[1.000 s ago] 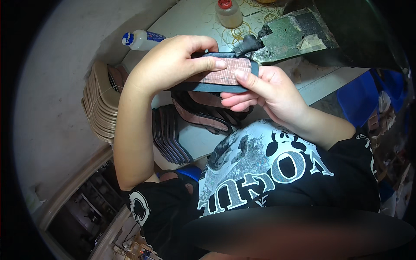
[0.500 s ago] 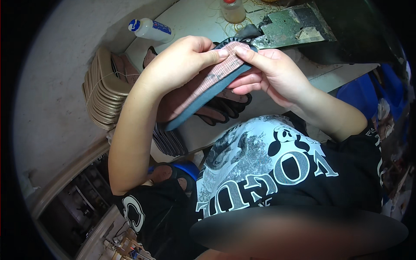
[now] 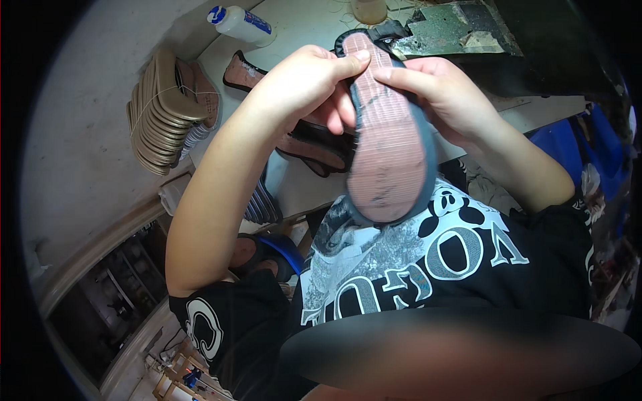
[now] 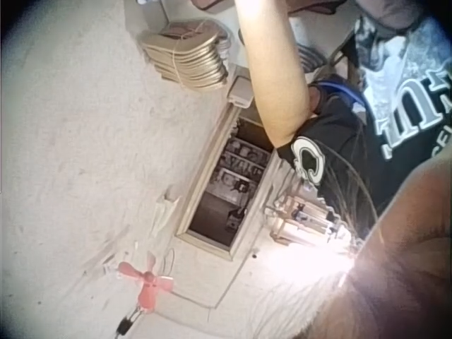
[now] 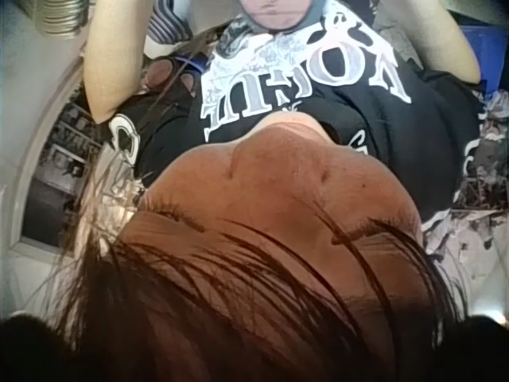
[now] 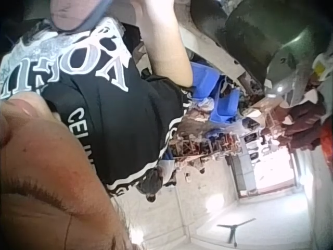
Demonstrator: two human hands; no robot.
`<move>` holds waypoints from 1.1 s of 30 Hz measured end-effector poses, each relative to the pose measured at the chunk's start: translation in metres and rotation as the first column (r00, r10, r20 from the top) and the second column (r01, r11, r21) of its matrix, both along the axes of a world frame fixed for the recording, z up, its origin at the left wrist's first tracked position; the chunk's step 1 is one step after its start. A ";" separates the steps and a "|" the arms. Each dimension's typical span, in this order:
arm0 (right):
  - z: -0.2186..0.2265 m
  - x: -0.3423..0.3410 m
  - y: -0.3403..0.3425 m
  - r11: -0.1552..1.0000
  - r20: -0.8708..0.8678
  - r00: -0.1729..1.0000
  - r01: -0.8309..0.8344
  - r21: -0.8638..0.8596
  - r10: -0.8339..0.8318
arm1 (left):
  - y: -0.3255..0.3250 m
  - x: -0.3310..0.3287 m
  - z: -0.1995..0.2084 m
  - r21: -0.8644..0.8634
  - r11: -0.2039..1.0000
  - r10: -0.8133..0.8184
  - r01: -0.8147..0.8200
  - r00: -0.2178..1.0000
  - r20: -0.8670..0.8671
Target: Assembling and prepping shoe components at a manufacturing station.
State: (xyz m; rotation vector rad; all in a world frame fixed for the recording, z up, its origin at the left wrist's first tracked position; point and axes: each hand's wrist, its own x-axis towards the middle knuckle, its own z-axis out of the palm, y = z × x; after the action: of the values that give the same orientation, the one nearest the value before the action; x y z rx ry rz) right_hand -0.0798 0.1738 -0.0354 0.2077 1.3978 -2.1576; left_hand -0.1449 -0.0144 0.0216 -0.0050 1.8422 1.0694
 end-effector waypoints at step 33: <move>-0.003 0.038 -0.030 0.991 0.095 0.995 0.032 -0.130 -0.019 | -0.018 -0.021 -0.030 0.151 0.967 0.237 -0.205 0.940 -0.243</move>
State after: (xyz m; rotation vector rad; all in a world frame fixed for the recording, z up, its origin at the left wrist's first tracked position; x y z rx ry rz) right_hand -0.0419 0.1439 -0.0380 0.2741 1.2026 -2.2217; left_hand -0.1657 -0.0328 -0.0082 0.0010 2.0413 1.3964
